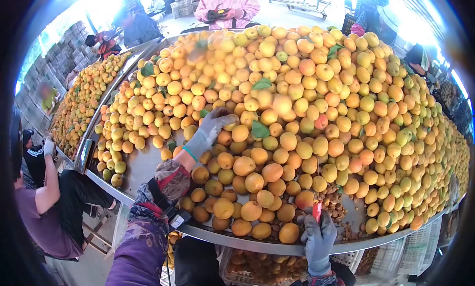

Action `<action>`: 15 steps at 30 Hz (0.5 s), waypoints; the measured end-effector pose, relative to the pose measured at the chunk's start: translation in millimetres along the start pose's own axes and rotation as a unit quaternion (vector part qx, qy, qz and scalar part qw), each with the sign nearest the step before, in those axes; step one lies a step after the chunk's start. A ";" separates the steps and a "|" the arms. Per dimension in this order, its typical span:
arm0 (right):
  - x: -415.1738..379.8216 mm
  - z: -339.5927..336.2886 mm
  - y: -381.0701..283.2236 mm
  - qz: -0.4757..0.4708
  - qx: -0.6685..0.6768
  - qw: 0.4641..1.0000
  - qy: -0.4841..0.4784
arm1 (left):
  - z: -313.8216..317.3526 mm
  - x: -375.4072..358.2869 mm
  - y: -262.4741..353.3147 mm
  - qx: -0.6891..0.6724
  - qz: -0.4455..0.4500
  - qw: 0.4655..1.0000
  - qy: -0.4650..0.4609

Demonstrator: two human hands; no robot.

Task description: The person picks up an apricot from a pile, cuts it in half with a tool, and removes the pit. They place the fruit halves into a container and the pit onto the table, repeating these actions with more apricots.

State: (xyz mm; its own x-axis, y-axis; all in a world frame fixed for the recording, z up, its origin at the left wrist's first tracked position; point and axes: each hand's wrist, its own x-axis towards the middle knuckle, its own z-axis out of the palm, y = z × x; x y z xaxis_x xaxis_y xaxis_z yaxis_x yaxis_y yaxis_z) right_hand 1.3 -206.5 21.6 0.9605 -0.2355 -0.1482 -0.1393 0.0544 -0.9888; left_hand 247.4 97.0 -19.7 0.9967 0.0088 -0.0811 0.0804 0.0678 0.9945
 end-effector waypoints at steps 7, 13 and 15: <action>0.0 2.0 -3.0 -0.002 -0.007 1.000 -0.003 | -22.0 -17.2 17.0 -0.007 0.049 0.999 -0.010; -0.4 -1.4 -2.1 0.013 -0.001 1.000 0.008 | -33.7 28.8 20.7 0.571 0.352 0.720 0.181; -0.8 -0.6 -4.4 0.032 0.002 0.999 0.004 | -31.7 32.9 23.5 0.738 0.287 0.586 0.174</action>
State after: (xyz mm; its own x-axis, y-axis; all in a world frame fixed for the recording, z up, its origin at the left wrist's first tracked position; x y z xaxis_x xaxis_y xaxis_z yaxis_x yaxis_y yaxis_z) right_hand 1.0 -207.2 26.1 0.9475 -0.2398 -0.2116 -0.1995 0.0740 -0.9771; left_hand 281.6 130.5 -1.2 0.8234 -0.1721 0.5407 -0.0866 -0.9799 -0.1799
